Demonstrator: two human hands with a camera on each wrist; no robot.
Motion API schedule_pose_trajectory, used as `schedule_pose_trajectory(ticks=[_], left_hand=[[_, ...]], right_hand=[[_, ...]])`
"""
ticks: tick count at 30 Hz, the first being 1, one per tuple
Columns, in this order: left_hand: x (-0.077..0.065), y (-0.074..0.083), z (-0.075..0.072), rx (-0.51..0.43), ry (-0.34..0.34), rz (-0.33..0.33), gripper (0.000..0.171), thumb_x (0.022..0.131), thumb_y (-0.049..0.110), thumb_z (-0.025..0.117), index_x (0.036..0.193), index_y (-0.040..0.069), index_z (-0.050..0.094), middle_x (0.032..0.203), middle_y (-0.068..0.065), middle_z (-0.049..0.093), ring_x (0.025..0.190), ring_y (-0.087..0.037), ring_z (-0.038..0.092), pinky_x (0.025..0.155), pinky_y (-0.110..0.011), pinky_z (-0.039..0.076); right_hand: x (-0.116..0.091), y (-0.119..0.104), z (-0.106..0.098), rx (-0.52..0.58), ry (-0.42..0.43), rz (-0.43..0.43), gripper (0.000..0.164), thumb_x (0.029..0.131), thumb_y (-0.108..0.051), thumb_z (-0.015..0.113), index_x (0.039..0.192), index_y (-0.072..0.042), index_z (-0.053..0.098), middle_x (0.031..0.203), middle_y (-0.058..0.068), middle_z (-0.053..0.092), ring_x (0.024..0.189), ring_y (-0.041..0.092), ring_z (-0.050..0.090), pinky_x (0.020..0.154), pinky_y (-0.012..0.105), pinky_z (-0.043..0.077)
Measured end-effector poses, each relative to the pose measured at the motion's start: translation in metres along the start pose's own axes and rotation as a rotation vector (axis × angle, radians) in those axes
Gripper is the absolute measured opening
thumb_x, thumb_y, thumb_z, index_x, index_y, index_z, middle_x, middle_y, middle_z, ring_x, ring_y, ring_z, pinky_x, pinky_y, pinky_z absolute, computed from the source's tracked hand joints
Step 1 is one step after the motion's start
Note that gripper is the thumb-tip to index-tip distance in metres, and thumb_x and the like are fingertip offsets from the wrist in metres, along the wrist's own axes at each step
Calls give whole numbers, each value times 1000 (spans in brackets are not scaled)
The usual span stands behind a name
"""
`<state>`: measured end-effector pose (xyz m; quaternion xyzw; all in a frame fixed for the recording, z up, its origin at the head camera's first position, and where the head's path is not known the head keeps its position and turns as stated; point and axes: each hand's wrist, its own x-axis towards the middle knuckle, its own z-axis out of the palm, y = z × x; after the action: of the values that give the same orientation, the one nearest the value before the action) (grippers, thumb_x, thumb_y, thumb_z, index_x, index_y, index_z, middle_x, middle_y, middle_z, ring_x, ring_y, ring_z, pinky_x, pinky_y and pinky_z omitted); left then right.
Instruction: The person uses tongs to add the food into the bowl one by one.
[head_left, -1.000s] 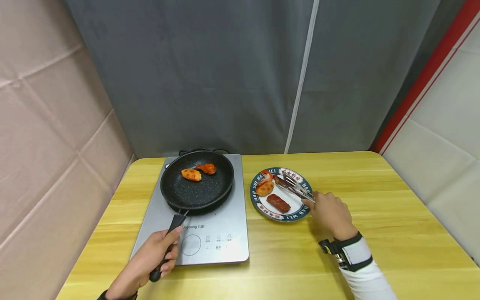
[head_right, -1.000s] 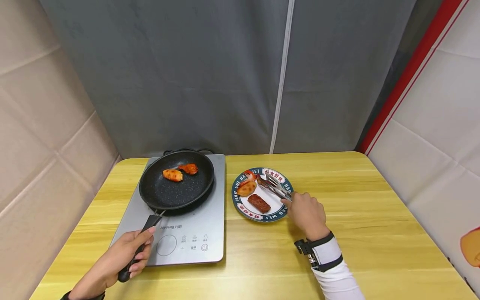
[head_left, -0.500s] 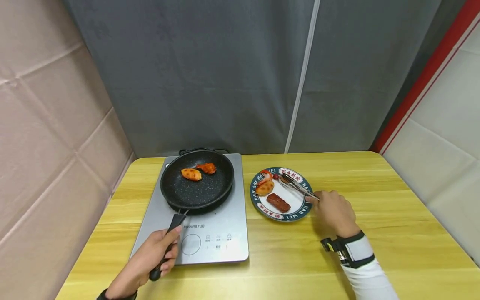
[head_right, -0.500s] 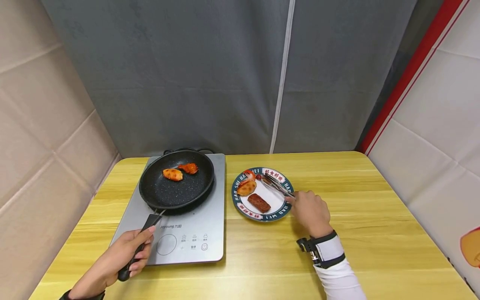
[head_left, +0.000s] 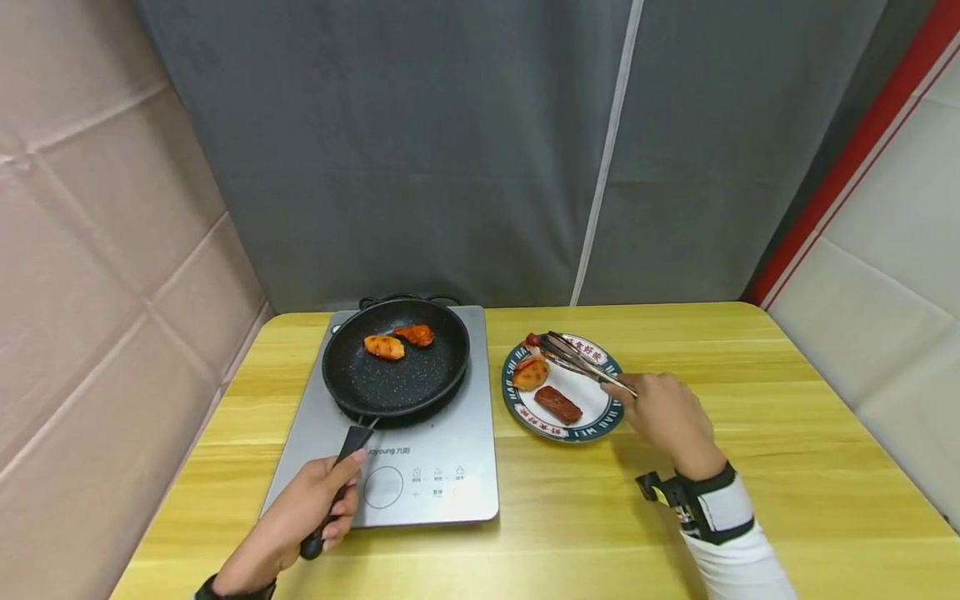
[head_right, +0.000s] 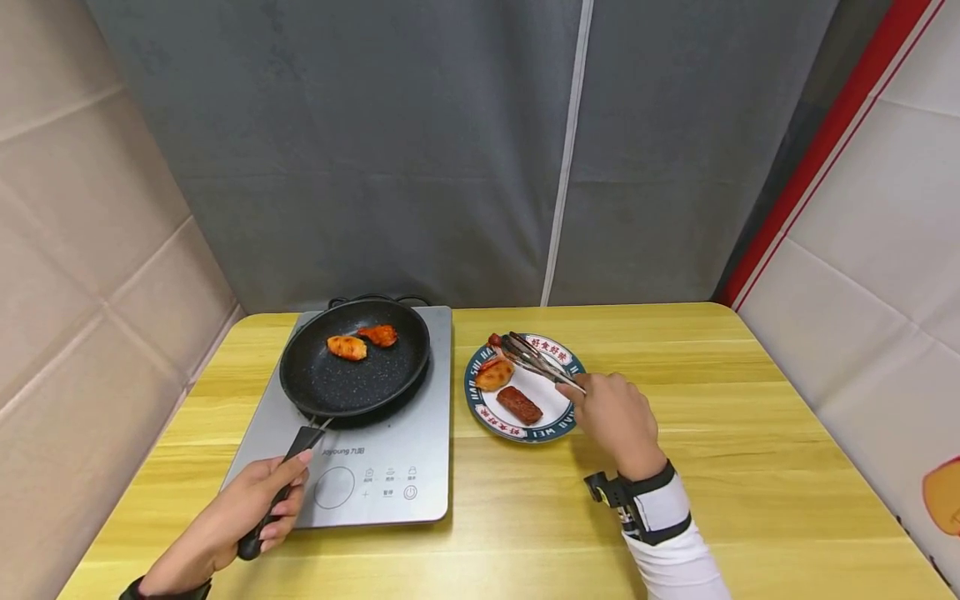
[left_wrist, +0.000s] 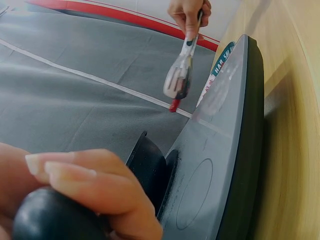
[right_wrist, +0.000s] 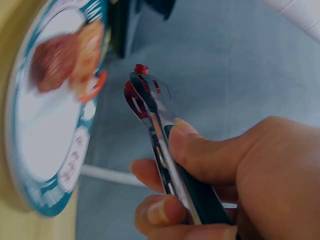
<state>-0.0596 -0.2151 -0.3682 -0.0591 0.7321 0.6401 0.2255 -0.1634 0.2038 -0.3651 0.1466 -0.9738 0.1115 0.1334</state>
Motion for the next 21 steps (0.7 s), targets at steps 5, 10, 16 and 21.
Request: schedule_pose_trajectory(ticks=[5, 10, 16, 21], left_hand=[[0, 1, 1, 3, 7, -2, 44, 95, 47, 44, 77, 7, 37, 56, 4, 34, 38, -9, 31, 35, -22, 31], [0, 2, 1, -1, 4, -4, 43, 95, 46, 44, 77, 7, 37, 56, 4, 34, 38, -9, 31, 35, -22, 31], [0, 2, 1, -1, 5, -2, 43, 95, 46, 44, 77, 7, 37, 57, 4, 34, 38, -9, 31, 35, -22, 32], [0, 2, 1, -5, 4, -2, 42, 96, 45, 44, 78, 7, 37, 57, 4, 34, 38, -9, 31, 36, -22, 32]], right_hand=[[6, -20, -10, 10, 39, -84, 31, 90, -34, 58, 87, -7, 71, 48, -3, 40, 45, 13, 42, 40, 31, 37], [17, -43, -21, 25, 51, -118, 28, 89, -36, 59, 78, -11, 67, 46, -5, 29, 39, 11, 33, 37, 26, 25], [32, -77, -28, 6, -13, -140, 29, 89, -40, 58, 85, -13, 68, 49, -3, 35, 42, 13, 36, 35, 25, 26], [44, -101, -25, -22, -28, -165, 28, 89, -41, 57, 87, -15, 68, 50, -3, 39, 45, 14, 41, 37, 26, 32]])
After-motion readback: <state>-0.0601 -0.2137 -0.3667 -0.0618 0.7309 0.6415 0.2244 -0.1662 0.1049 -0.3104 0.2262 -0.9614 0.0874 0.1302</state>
